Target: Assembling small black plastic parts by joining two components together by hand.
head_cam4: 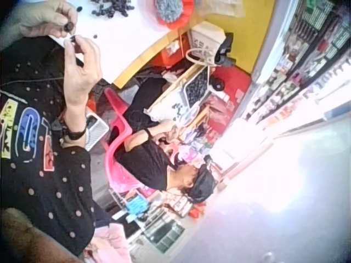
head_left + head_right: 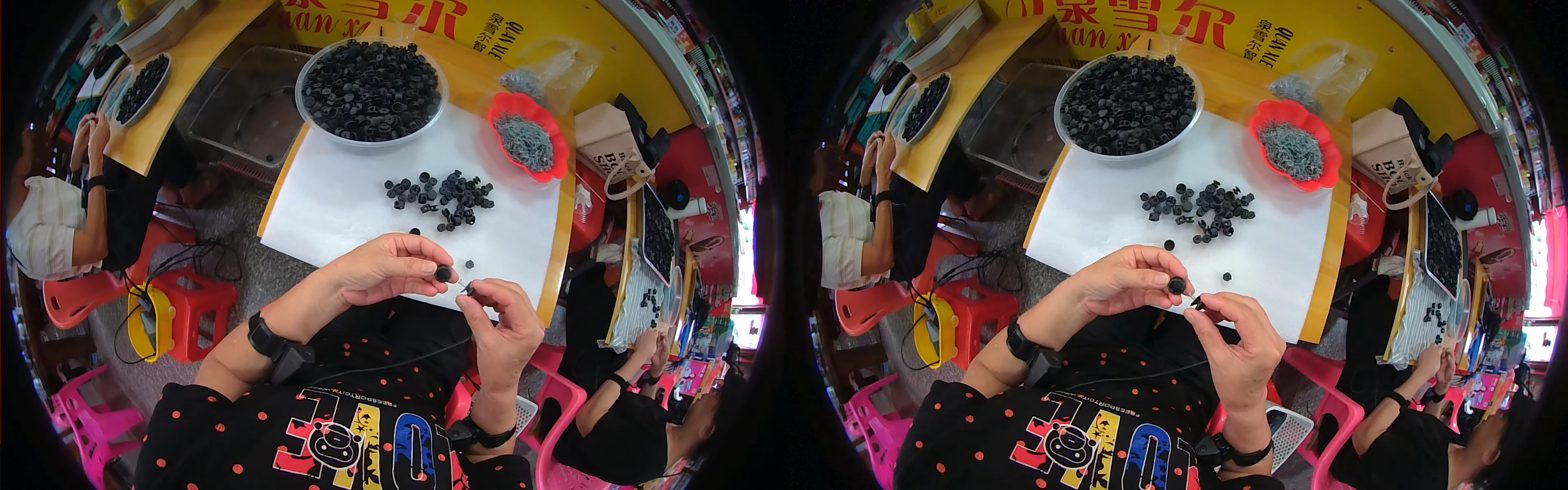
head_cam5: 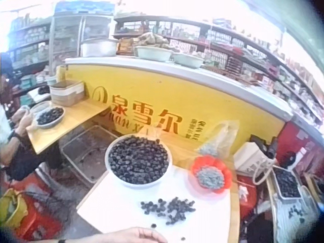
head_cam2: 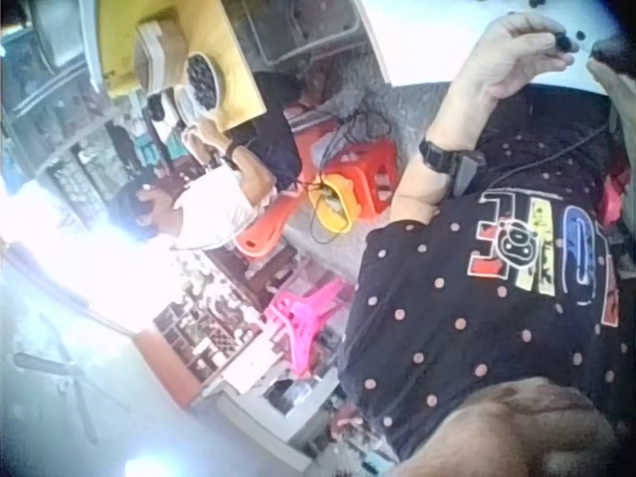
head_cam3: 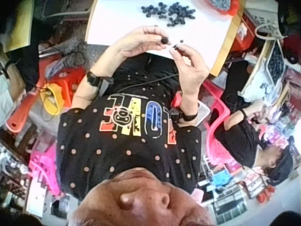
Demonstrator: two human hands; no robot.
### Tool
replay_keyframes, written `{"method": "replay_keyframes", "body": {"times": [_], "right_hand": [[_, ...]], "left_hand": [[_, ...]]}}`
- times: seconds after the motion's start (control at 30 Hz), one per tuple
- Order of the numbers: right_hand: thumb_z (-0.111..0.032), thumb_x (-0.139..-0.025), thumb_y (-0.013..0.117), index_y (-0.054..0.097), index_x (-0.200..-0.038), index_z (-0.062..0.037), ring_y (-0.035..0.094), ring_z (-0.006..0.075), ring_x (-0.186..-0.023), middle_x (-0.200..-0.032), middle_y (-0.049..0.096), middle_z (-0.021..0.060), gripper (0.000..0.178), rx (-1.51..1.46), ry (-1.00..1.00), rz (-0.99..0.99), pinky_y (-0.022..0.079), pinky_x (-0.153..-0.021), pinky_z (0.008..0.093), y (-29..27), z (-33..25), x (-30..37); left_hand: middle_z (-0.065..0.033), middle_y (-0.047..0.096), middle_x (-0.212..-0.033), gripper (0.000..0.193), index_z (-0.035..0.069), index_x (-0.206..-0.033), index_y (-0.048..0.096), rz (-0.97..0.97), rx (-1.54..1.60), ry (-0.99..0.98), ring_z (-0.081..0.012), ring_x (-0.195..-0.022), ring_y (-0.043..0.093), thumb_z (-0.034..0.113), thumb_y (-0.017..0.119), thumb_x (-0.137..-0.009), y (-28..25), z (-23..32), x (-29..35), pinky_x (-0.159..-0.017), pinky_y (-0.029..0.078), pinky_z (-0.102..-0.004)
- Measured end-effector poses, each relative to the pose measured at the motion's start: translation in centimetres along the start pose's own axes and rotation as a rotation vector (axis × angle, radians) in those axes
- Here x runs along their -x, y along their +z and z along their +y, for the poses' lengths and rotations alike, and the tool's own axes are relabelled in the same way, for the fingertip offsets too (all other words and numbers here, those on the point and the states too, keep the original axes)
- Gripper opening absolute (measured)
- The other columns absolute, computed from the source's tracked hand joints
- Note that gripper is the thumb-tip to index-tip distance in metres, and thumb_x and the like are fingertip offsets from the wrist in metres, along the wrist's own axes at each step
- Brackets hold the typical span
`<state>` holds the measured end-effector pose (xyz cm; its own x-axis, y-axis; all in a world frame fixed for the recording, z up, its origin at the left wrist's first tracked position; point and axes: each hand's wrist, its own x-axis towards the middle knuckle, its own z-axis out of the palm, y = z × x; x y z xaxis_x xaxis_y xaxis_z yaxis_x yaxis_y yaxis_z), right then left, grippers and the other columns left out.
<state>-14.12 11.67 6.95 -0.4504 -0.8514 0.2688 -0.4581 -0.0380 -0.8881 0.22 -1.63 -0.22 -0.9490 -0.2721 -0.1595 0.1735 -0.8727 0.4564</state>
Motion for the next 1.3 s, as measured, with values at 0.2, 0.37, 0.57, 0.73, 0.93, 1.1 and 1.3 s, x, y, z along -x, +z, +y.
{"method": "replay_keyframes", "body": {"times": [0.2, 0.37, 0.57, 0.73, 0.93, 1.1, 1.3], "right_hand": [[0.003, -0.071, 0.077, 0.067, -0.09, 0.0017, 0.063, 0.0135, -0.067, -0.085, 0.066, 0.0101, 0.021, 0.06, -0.054, -0.038, 0.05, -0.059, 0.0232, 0.8, -0.4, -0.5], [0.001, -0.071, 0.078, 0.068, -0.09, 0.0012, 0.061, 0.0124, -0.063, -0.083, 0.066, 0.0099, 0.022, 0.143, -0.084, -0.055, 0.049, -0.055, 0.0227, 1.2, -0.4, -0.7], [-0.001, -0.071, 0.078, 0.068, -0.089, 0.0003, 0.061, 0.0125, -0.06, -0.081, 0.066, 0.009, 0.021, 0.217, -0.143, -0.048, 0.049, -0.052, 0.0227, 1.3, -0.1, -0.6], [-0.001, -0.071, 0.078, 0.067, -0.088, -0.0002, 0.062, 0.0136, -0.06, -0.081, 0.067, 0.0095, 0.021, 0.282, -0.17, -0.052, 0.049, -0.052, 0.0236, 1.2, -0.2, -0.4], [-0.001, -0.071, 0.078, 0.067, -0.088, -0.0002, 0.061, 0.0135, -0.059, -0.08, 0.066, 0.0092, 0.02, 0.281, -0.178, -0.054, 0.049, -0.052, 0.0234, 1.2, -0.2, -0.4], [-0.001, -0.071, 0.078, 0.067, -0.088, 0.0, 0.062, 0.0134, -0.06, -0.08, 0.066, 0.0093, 0.02, 0.287, -0.148, -0.063, 0.049, -0.053, 0.0231, 1.1, -0.5, -0.2], [-0.001, -0.071, 0.078, 0.067, -0.088, 0.0003, 0.062, 0.0131, -0.06, -0.08, 0.066, 0.0094, 0.02, 0.283, -0.133, -0.078, 0.049, -0.053, 0.023, 1.0, -0.4, -0.2]], "left_hand": [[-0.0129, 0.065, -0.104, 0.023, -0.002, -0.11, 0.06, 0.025, -0.052, 0.042, -0.0182, -0.094, 0.066, 0.008, 0.061, -0.09, 0.2, 0.0, -0.1, -0.083, 0.056, -0.0279], [-0.0105, 0.065, -0.101, 0.022, -0.002, -0.109, 0.061, 0.051, -0.091, 0.07, -0.0155, -0.09, 0.066, 0.009, 0.062, -0.09, 0.5, 0.0, 0.1, -0.081, 0.056, -0.0268], [-0.0097, 0.066, -0.098, 0.022, -0.002, -0.108, 0.062, 0.085, -0.119, 0.075, -0.0152, -0.089, 0.066, 0.009, 0.063, -0.089, 0.7, -0.1, 0.2, -0.081, 0.056, -0.027], [-0.0095, 0.066, -0.098, 0.023, -0.002, -0.108, 0.063, 0.112, -0.145, 0.075, -0.0148, -0.088, 0.066, 0.01, 0.064, -0.088, 1.0, -0.3, 0.1, -0.081, 0.056, -0.0271], [-0.011, 0.066, -0.099, 0.021, -0.003, -0.107, 0.063, 0.11, -0.197, 0.079, -0.0164, -0.091, 0.065, 0.008, 0.063, -0.089, 0.9, -0.4, 0.0, -0.082, 0.055, -0.0293], [-0.0117, 0.065, -0.1, 0.022, -0.003, -0.108, 0.062, 0.101, -0.178, 0.088, -0.0177, -0.092, 0.065, 0.007, 0.062, -0.089, 0.9, -0.5, -0.1, -0.083, 0.056, -0.0306], [-0.0105, 0.066, -0.098, 0.022, -0.002, -0.108, 0.062, 0.119, -0.153, 0.045, -0.0159, -0.089, 0.066, 0.008, 0.063, -0.089, 0.7, -0.5, 0.0, -0.081, 0.056, -0.0285]]}}
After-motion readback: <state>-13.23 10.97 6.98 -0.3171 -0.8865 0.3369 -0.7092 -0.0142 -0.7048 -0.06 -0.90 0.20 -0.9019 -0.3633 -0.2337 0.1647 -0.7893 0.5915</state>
